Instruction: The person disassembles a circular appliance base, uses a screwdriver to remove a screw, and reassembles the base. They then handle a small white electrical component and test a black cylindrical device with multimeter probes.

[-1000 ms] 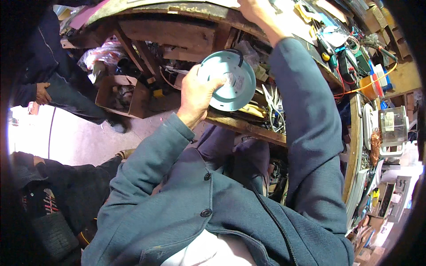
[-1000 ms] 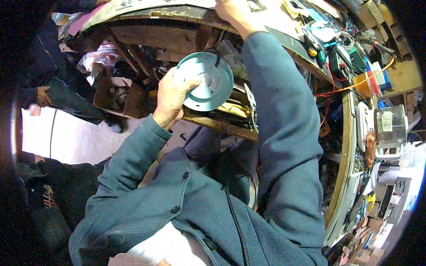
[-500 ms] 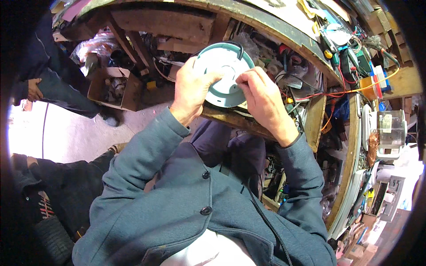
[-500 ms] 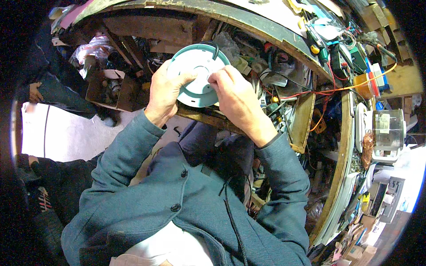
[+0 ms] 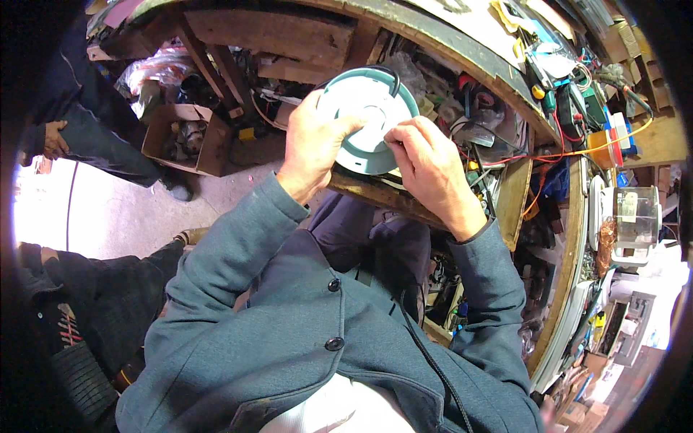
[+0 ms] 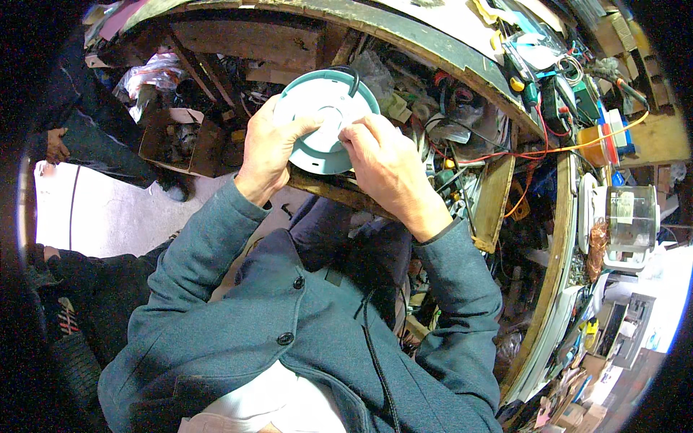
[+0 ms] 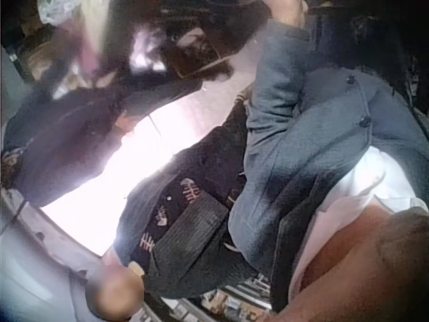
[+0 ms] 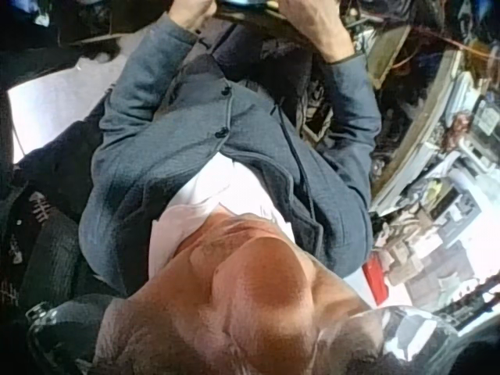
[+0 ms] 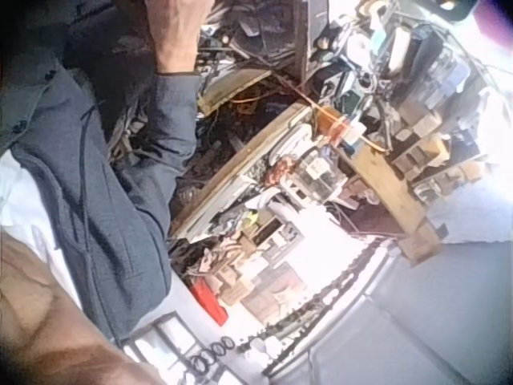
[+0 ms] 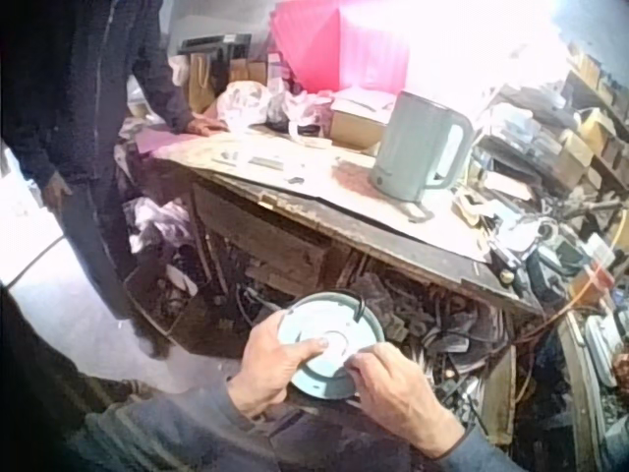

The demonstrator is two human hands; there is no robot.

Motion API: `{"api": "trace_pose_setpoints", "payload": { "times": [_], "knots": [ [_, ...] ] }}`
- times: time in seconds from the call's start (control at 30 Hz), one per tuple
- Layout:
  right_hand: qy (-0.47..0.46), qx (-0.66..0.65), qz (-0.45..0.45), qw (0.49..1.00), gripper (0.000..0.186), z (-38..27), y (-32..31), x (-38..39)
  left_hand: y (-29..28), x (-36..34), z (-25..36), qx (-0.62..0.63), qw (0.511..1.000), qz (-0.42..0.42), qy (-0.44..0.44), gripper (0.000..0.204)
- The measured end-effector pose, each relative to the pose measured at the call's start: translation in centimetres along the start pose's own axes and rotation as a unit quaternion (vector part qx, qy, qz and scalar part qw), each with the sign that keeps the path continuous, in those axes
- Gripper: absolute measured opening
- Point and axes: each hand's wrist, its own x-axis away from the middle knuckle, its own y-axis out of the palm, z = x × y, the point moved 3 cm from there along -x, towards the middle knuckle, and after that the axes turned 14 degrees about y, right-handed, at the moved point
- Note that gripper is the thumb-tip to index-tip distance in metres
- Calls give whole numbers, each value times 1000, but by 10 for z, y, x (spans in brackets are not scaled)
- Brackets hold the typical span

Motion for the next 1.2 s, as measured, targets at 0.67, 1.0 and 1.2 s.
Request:
{"api": "trace_pose_setpoints", "payload": {
  "times": [0.67,1.0,1.2],
  "knots": [
    [115,9,54,992,17,-10,7,10,-3,-5,-4,9,1000,-9,-7,47],
    [227,71,-102,966,9,65,-96,39,-6,-3,-5,33,999,-8,-13,44],
    [163,352,-344,855,7,73,-68,82,-3,-3,-4,23,1000,-3,-3,44]
  ]
}}
